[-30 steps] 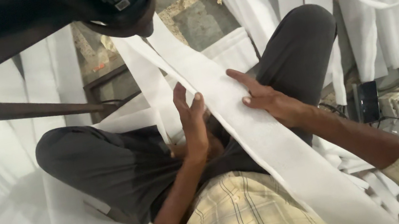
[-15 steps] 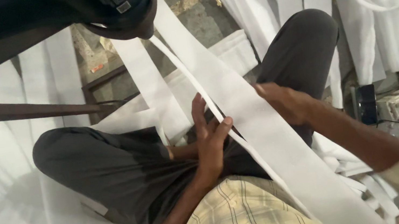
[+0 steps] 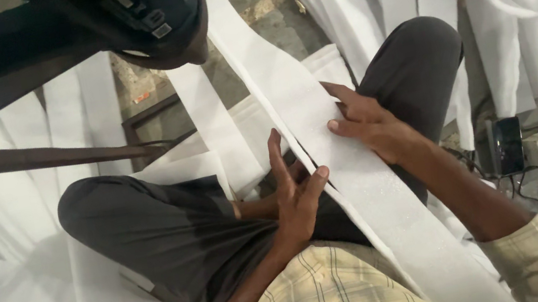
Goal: The person sits on the floor and repeatedly folds long white fabric strips by hand. They align the edges and fold the material in half lengthwise, then place the folded strips aside.
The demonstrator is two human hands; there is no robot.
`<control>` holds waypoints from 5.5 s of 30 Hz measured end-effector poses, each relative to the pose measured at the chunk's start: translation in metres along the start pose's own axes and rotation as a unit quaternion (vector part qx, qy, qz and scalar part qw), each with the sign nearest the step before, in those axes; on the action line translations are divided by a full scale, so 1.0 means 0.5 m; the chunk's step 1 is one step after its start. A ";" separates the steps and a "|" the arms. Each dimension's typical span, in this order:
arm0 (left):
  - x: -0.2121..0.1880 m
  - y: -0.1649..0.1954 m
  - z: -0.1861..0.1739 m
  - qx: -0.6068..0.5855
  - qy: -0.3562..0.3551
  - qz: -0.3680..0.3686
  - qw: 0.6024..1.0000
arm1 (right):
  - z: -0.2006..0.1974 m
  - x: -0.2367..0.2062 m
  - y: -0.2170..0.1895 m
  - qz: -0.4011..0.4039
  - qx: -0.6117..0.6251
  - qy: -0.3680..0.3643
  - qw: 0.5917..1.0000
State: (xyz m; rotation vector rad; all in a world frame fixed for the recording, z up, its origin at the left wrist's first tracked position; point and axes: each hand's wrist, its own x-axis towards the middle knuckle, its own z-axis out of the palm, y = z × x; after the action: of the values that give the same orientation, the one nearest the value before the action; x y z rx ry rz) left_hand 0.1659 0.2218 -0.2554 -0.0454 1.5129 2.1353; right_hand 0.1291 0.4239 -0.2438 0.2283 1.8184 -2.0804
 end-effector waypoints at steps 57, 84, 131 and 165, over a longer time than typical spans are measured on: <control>0.165 0.029 -0.019 0.175 0.157 0.195 0.952 | 0.047 0.181 -0.061 -0.085 0.005 -0.025 0.996; 0.098 -0.071 0.082 0.125 0.143 0.131 0.973 | 0.019 0.031 0.038 -0.016 -0.119 0.101 0.988; 0.046 -0.056 0.025 -0.065 -0.017 0.026 0.997 | -0.017 -0.034 -0.023 -0.059 -0.020 0.049 0.997; 0.069 -0.034 0.042 0.249 0.090 0.227 0.937 | 0.009 0.017 -0.018 -0.095 -0.122 -0.022 0.988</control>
State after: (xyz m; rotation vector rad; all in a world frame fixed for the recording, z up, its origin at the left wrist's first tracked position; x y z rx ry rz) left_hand 0.1489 0.2578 -0.2732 0.3241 2.3194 2.0405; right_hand 0.1187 0.4188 -0.2379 -0.0587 2.1161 -1.9381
